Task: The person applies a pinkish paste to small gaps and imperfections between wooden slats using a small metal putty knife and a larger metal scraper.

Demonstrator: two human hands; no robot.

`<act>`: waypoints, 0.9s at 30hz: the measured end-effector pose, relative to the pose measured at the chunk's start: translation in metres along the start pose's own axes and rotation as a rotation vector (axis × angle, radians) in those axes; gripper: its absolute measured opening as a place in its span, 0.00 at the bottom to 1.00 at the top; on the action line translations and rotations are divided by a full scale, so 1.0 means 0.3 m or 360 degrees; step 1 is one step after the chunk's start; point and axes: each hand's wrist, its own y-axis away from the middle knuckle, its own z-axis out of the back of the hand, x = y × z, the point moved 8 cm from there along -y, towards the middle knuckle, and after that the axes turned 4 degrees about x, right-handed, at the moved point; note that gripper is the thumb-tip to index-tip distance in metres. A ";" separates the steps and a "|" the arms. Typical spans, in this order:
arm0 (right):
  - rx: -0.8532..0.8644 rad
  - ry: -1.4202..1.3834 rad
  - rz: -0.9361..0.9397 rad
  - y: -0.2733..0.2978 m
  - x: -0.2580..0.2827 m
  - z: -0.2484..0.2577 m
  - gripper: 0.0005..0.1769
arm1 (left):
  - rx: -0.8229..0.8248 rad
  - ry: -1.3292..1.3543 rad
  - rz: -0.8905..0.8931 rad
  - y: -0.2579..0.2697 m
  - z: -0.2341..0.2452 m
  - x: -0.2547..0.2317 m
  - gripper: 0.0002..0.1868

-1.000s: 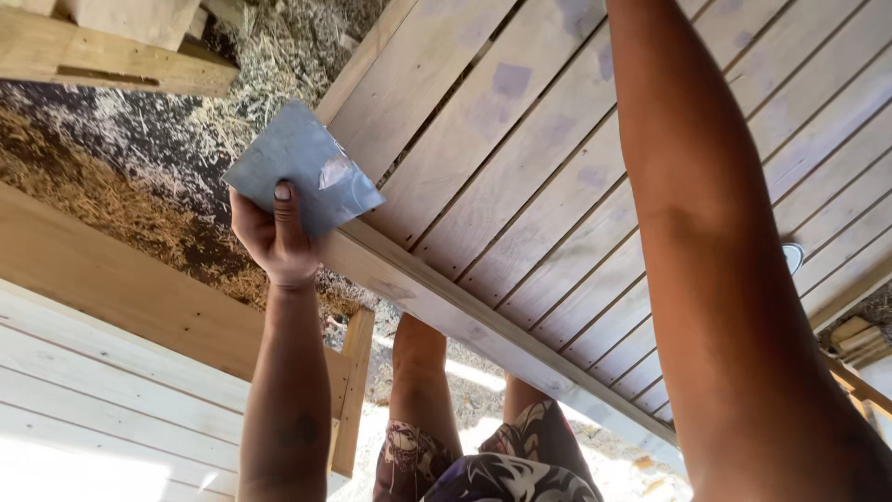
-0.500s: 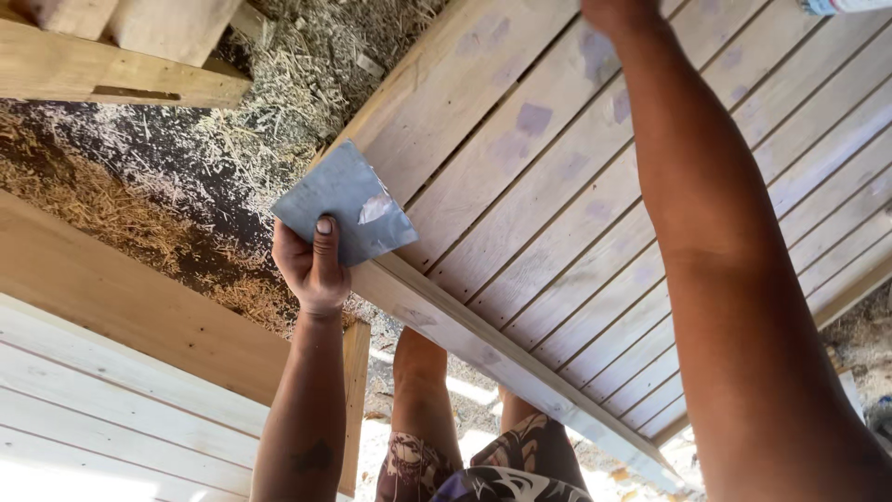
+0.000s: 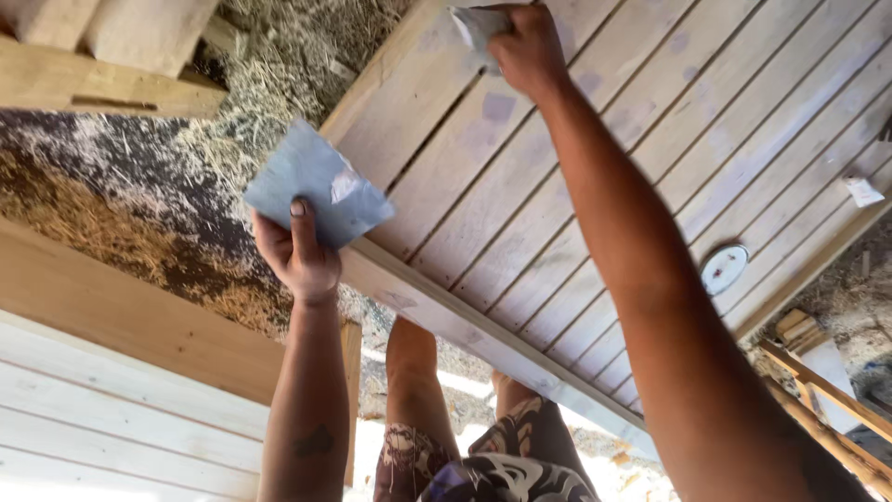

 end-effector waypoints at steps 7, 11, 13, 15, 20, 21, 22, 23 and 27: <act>0.0002 -0.2257 -0.0027 0.706 0.492 -0.124 0.27 | -0.0234 0.0132 -0.0065 0.197 -0.189 0.078 0.22; 0.0128 -0.0733 0.0493 0.831 0.663 -0.099 0.30 | -0.0354 0.0312 -0.0115 0.345 -0.192 0.018 0.18; 0.0198 -0.0425 0.0628 0.878 0.670 -0.128 0.33 | -0.0424 0.0386 -0.0142 0.403 -0.188 0.000 0.17; 0.0283 -0.0038 0.0587 0.925 0.607 -0.152 0.27 | -0.0468 0.0481 -0.0085 0.478 -0.175 -0.012 0.17; 0.0115 -0.1681 0.0043 0.921 0.361 -0.019 0.32 | -0.0271 0.0870 0.0576 0.661 -0.262 0.108 0.20; 0.0219 -0.1894 -0.0107 0.911 0.352 -0.036 0.32 | -0.0160 0.0853 0.0608 0.708 -0.311 0.131 0.19; 0.0325 -0.2100 -0.0266 0.898 0.348 -0.042 0.33 | -0.0049 0.0836 0.0638 0.756 -0.372 0.153 0.18; 0.0425 -0.2303 -0.0427 0.901 0.353 -0.069 0.33 | -0.0063 0.0927 0.0718 0.805 -0.430 0.182 0.18; 0.0481 -0.1818 -0.0352 1.022 0.341 -0.172 0.43 | -0.0229 0.1002 0.0816 0.863 -0.525 0.166 0.17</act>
